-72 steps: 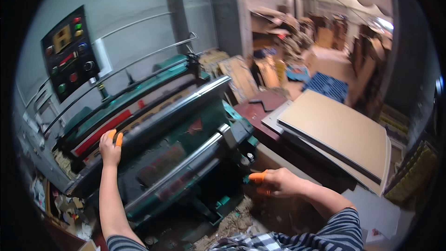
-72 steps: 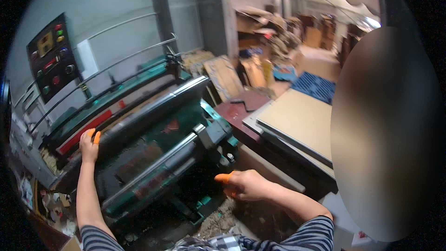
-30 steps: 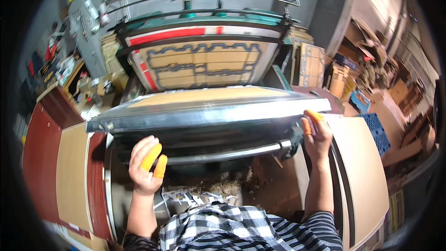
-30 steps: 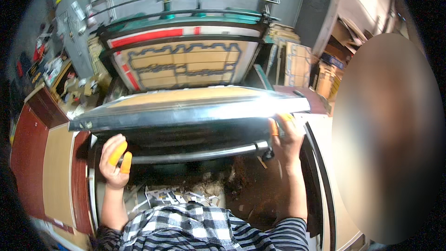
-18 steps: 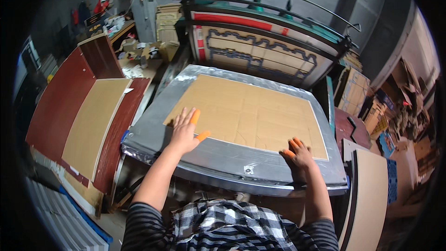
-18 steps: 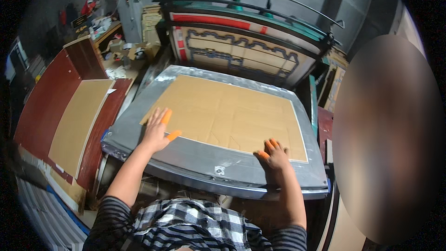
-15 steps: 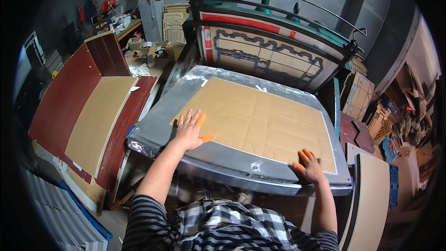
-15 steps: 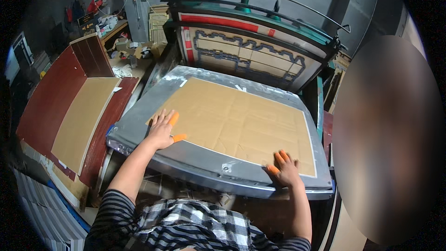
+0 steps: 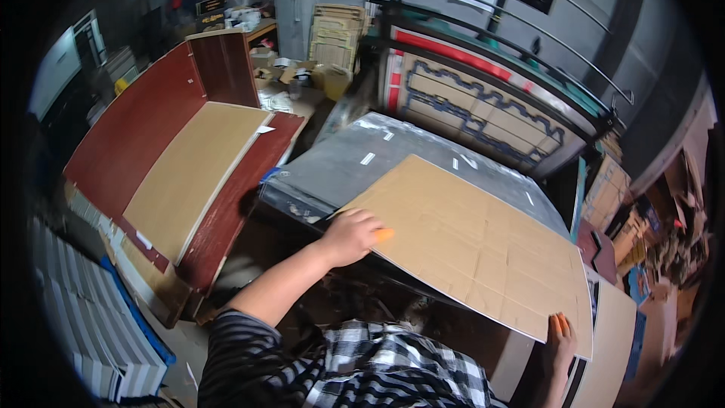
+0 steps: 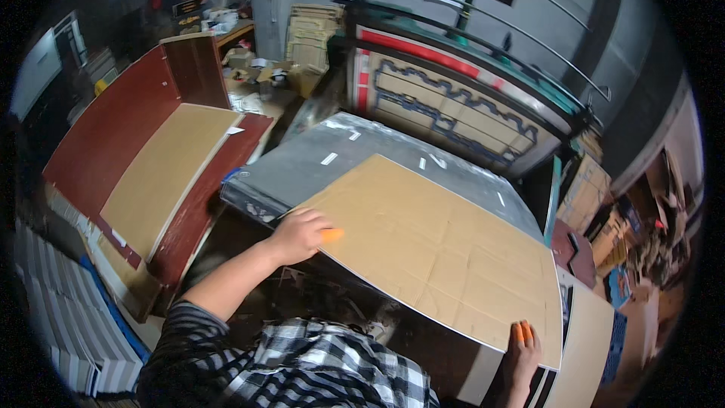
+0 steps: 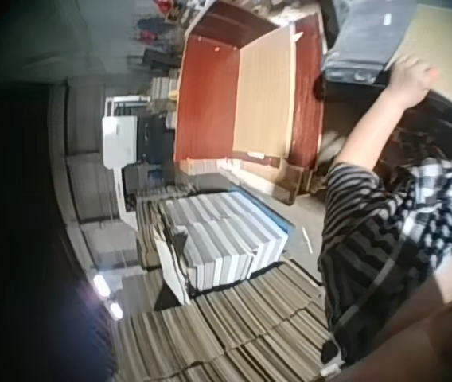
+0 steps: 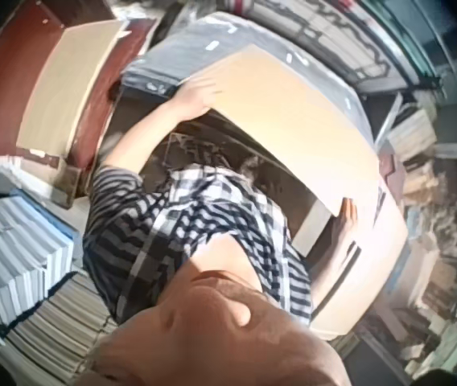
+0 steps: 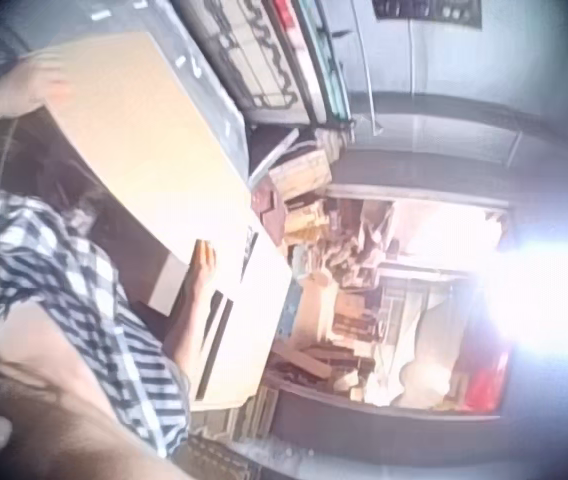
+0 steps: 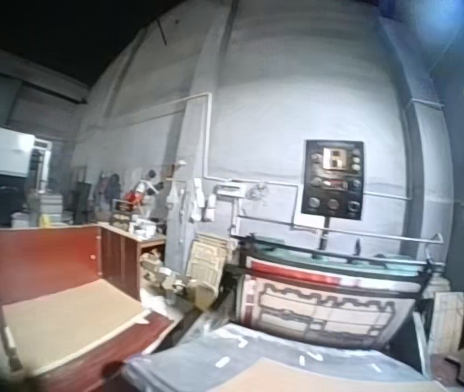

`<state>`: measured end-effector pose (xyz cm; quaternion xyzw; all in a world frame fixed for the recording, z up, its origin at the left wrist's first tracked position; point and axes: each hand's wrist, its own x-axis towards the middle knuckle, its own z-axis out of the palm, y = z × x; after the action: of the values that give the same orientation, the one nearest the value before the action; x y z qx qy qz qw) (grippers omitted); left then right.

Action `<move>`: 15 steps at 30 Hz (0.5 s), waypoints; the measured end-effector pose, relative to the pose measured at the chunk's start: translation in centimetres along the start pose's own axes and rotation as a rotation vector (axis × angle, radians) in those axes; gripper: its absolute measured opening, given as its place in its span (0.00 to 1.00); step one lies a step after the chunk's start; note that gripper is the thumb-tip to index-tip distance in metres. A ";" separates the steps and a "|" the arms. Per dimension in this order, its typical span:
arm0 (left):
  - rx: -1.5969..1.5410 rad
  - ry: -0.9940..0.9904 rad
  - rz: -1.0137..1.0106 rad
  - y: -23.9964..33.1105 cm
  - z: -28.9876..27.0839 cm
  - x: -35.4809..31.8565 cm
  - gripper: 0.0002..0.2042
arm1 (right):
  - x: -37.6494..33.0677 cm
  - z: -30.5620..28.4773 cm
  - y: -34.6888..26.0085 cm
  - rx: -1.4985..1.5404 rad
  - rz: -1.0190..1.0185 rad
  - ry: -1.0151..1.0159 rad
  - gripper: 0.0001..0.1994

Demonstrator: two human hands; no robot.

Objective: The person repeatedly places flat cardboard sheets onto a guillotine-style cutter, aligns them, and operates the machine to trim the edges. The trimmed pieces are stacked on a nearby table. The process is repeated for multiple sheets throughout the clip.

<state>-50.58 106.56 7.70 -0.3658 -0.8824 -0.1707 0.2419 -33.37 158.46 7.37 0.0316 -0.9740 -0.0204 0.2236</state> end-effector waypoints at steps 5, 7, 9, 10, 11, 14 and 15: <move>0.060 0.064 0.197 -5.2 -2.6 4.8 0.03 | 1.9 -1.6 -3.6 0.045 0.048 -0.037 0.13; 0.237 -0.071 0.209 -8.8 -4.5 5.8 0.05 | 3.6 -1.0 -5.7 0.101 0.059 -0.034 0.13; 0.260 -0.026 0.184 -11.3 -10.3 5.9 0.06 | 6.5 -0.9 -9.2 0.115 0.039 -0.028 0.16; 0.311 -0.039 0.153 -12.6 -13.4 5.4 0.08 | 8.4 -0.8 -11.1 0.165 0.014 -0.027 0.17; 0.363 -0.053 0.121 -14.1 -16.8 4.1 0.10 | 10.7 -1.3 -13.9 0.163 0.001 -0.088 0.20; 0.517 -0.009 -0.121 -15.2 -29.3 -3.7 0.15 | 18.6 -0.5 -23.3 0.300 -0.192 0.034 0.25; 0.544 0.074 -0.112 -13.6 -33.3 -6.7 0.15 | 21.1 -0.9 -27.5 0.343 -0.234 0.024 0.26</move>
<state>-46.32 77.71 29.77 -0.2316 -0.9052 0.0463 0.3533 -50.48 129.56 15.84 0.1824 -0.9501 0.1202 0.2226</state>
